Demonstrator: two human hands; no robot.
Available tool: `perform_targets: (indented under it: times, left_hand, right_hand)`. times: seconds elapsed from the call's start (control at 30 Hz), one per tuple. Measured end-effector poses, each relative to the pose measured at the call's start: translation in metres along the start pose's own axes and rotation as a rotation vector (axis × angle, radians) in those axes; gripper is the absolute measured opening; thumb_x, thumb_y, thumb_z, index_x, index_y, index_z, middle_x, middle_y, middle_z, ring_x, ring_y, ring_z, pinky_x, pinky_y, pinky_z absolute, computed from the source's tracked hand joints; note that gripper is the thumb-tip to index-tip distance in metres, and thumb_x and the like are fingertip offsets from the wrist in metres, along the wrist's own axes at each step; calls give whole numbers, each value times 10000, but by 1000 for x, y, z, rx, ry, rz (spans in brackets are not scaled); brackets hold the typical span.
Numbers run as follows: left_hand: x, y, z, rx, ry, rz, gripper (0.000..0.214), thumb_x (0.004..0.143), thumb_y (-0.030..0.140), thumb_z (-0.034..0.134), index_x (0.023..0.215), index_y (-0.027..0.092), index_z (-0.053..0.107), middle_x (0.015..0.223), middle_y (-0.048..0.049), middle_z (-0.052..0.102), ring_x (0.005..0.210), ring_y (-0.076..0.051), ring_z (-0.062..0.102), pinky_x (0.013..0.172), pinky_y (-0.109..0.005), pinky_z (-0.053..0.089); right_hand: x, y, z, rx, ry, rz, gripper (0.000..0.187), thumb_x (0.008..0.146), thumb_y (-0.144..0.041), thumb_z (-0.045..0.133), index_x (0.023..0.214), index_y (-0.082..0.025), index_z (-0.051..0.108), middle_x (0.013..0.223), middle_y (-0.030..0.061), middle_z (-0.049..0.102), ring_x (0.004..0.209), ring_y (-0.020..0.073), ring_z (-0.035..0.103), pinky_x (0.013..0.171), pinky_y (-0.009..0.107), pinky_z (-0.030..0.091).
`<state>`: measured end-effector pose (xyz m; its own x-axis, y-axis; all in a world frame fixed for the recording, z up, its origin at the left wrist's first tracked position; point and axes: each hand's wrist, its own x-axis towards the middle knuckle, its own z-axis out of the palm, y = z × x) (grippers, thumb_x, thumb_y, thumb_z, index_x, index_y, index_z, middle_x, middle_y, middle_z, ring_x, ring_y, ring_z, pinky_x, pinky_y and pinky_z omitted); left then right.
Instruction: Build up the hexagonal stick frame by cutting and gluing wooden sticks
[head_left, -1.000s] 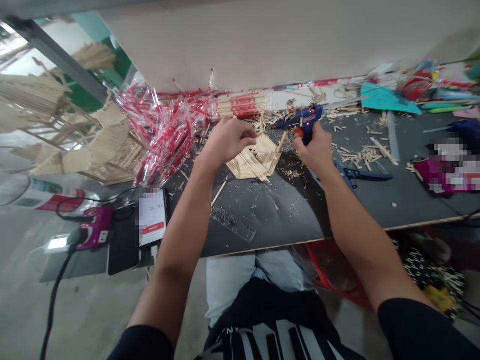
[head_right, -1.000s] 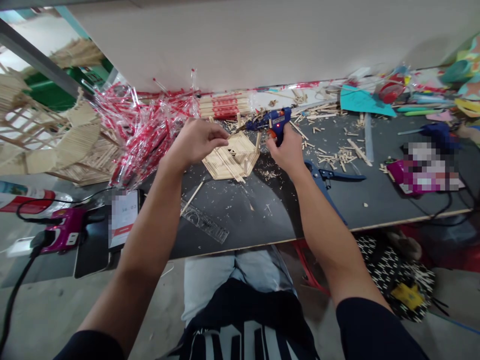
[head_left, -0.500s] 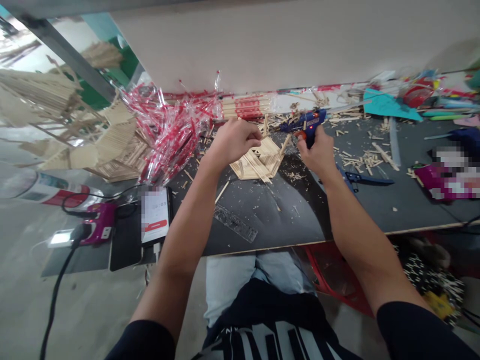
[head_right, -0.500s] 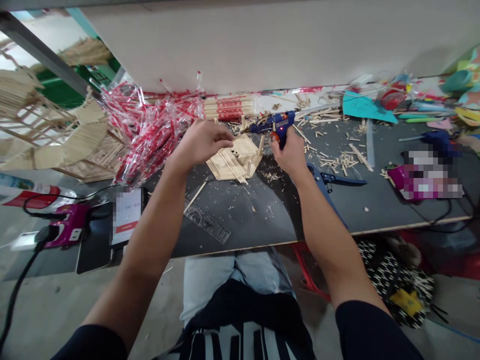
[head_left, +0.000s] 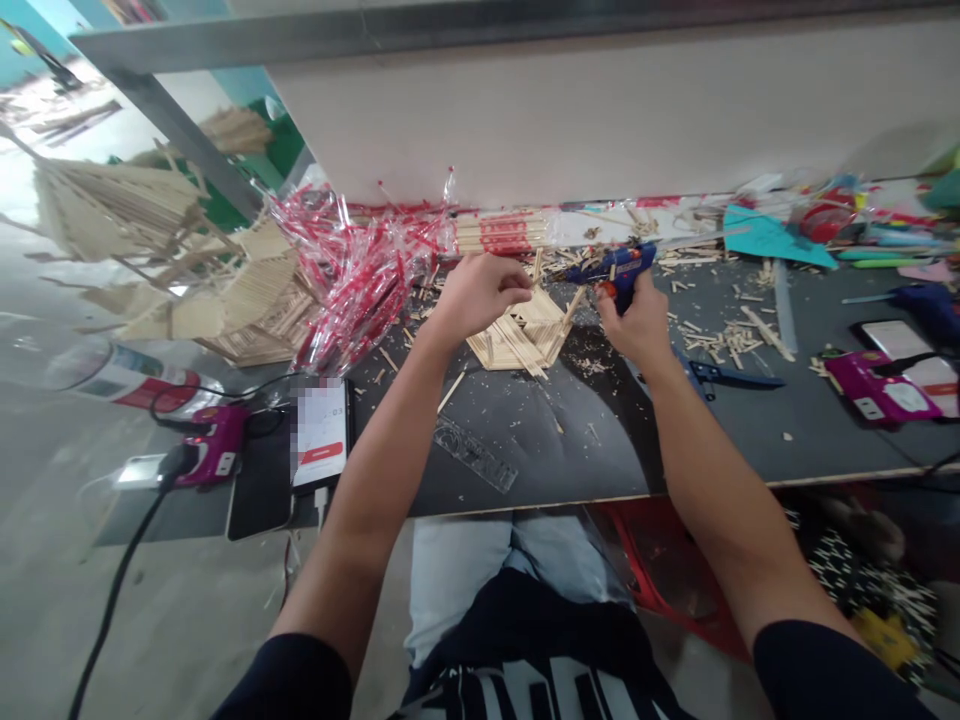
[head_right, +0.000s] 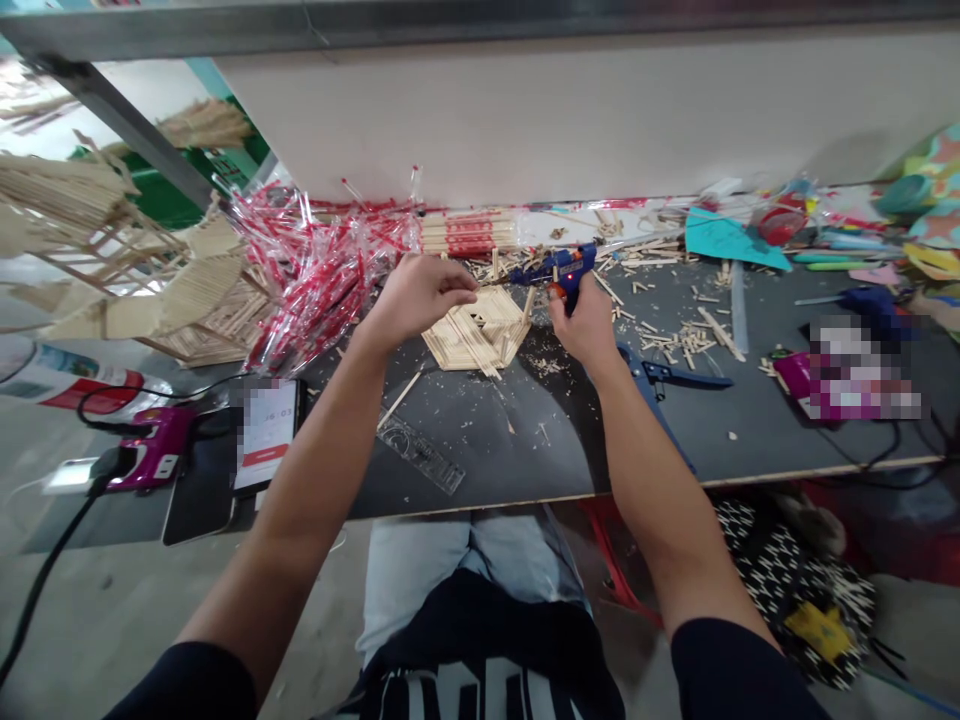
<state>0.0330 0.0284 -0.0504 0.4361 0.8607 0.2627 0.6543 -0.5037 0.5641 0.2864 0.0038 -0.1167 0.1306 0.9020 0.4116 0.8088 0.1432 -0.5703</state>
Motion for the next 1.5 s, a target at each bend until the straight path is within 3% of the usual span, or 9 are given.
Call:
perform_targets:
  times: [0.23, 0.37, 0.5, 0.97, 1.5]
  left_hand:
    - [2, 10, 7, -631, 59, -199, 80, 814, 183, 779, 827, 113, 742, 768, -77, 765, 685, -133, 734, 684, -253, 582]
    - [3, 12, 7, -769, 86, -338, 104, 821, 161, 809, 810, 107, 721, 717, -56, 746, 639, -114, 730, 625, -210, 569]
    - [4, 12, 7, -804, 133, -390, 123, 848, 162, 808, 818, 105, 703, 690, -41, 725, 637, -111, 734, 633, -210, 565]
    - [8, 7, 10, -804, 191, -383, 162, 906, 254, 778, 855, 128, 689, 709, -28, 729, 671, -98, 737, 606, -161, 532]
    - [8, 11, 13, -800, 225, -373, 198, 892, 220, 799, 784, 145, 651, 687, -27, 723, 619, -89, 713, 591, -165, 524]
  right_hand:
    - [0, 2, 7, 128, 152, 62, 596, 715, -666, 700, 1077, -205, 591, 790, 84, 690, 730, 279, 655, 827, 495, 565]
    - [-2, 0, 8, 130, 155, 23, 534, 719, -611, 698, 1068, -223, 589, 801, 78, 695, 742, 279, 657, 841, 494, 564]
    - [-4, -3, 6, 102, 112, -30, 422, 786, -503, 615, 1103, -225, 602, 837, 85, 712, 781, 274, 660, 856, 467, 552]
    - [-5, -7, 1, -65, -1, -25, 411, 856, -374, 531, 1224, -199, 581, 901, 117, 700, 822, 290, 668, 868, 451, 529]
    - [-3, 4, 4, -97, 46, -132, 552, 885, -400, 507, 1392, -184, 511, 922, 117, 712, 809, 285, 674, 821, 428, 548]
